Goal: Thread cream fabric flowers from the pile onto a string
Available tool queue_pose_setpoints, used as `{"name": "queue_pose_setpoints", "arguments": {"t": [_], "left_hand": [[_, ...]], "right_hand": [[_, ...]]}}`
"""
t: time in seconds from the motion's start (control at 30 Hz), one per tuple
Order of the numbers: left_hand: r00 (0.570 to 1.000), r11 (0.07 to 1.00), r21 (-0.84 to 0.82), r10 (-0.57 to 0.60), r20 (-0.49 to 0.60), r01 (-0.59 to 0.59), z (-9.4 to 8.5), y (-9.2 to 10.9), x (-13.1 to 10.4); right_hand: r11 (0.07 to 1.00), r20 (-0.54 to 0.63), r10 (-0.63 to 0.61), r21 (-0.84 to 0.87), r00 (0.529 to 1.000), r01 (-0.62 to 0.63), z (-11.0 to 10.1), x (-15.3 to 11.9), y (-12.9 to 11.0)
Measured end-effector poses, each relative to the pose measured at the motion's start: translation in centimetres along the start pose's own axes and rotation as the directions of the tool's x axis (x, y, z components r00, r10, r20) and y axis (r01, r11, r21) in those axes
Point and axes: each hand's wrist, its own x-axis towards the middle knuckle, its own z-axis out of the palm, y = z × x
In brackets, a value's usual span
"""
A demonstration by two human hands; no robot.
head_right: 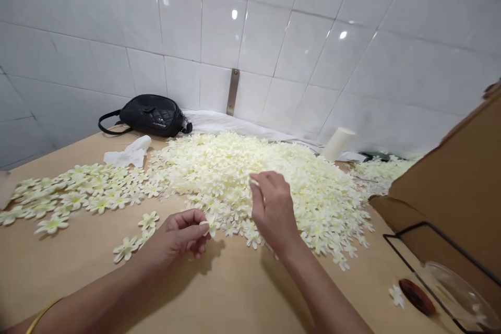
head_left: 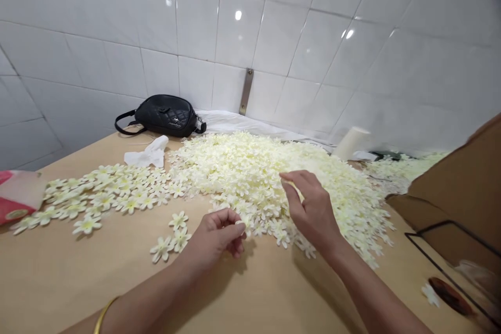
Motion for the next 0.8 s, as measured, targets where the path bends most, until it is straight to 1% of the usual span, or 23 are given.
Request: {"name": "queue_pose_setpoints", "arguments": {"t": [0.03,0.1,0.13,0.2,0.27,0.33,0.4,0.47,0.67,0.8], "left_hand": [[1.000,1.000,-0.006,0.010,0.003,-0.010,0.0,-0.1,0.0],[1.000,0.999,-0.029,0.020,0.020,-0.019,-0.1,-0.3,0.0],[0.999,0.999,-0.045,0.018,0.030,-0.016,-0.2,-0.4,0.0],[0.999,0.997,-0.077,0.003,0.050,0.001,-0.4,-0.5,0.0],[0.997,0.994,-0.107,-0.011,0.075,0.019,-0.5,-0.4,-0.1],[0.996,0.988,-0.154,-0.013,0.089,0.027,-0.4,-0.3,-0.2],[0.995,0.979,-0.202,-0.007,0.095,0.026,-0.3,-0.2,-0.3],[0.996,0.977,-0.214,0.004,0.091,0.015,-0.2,-0.2,-0.4],[0.993,0.988,-0.144,-0.036,0.113,0.052,-0.4,-0.9,-0.1],[0.993,0.986,-0.158,-0.035,0.109,0.052,-0.3,-0.9,0.0]], "right_hand": [[0.997,0.070,-0.030,0.079,0.997,0.025,-0.1,-1.1,-1.3],[0.983,0.194,-0.069,0.178,0.979,0.035,0.1,-2.8,-3.3],[0.977,0.241,-0.081,0.210,0.967,0.029,0.3,-3.4,-3.9],[0.966,0.287,-0.078,0.259,0.955,0.001,1.0,-4.1,-4.6],[0.953,0.289,-0.040,0.298,0.957,-0.050,1.6,-4.3,-4.7],[0.942,0.274,-0.020,0.329,0.961,-0.074,2.0,-4.4,-4.6],[0.935,0.270,-0.027,0.347,0.962,-0.072,2.1,-4.5,-4.4],[0.936,0.265,-0.042,0.348,0.963,-0.055,2.2,-4.7,-4.2],[0.971,0.261,-0.070,0.238,0.963,0.006,2.4,-5.4,-3.8],[0.977,0.260,-0.014,0.211,0.965,-0.043,2.5,-5.4,-3.8]]}}
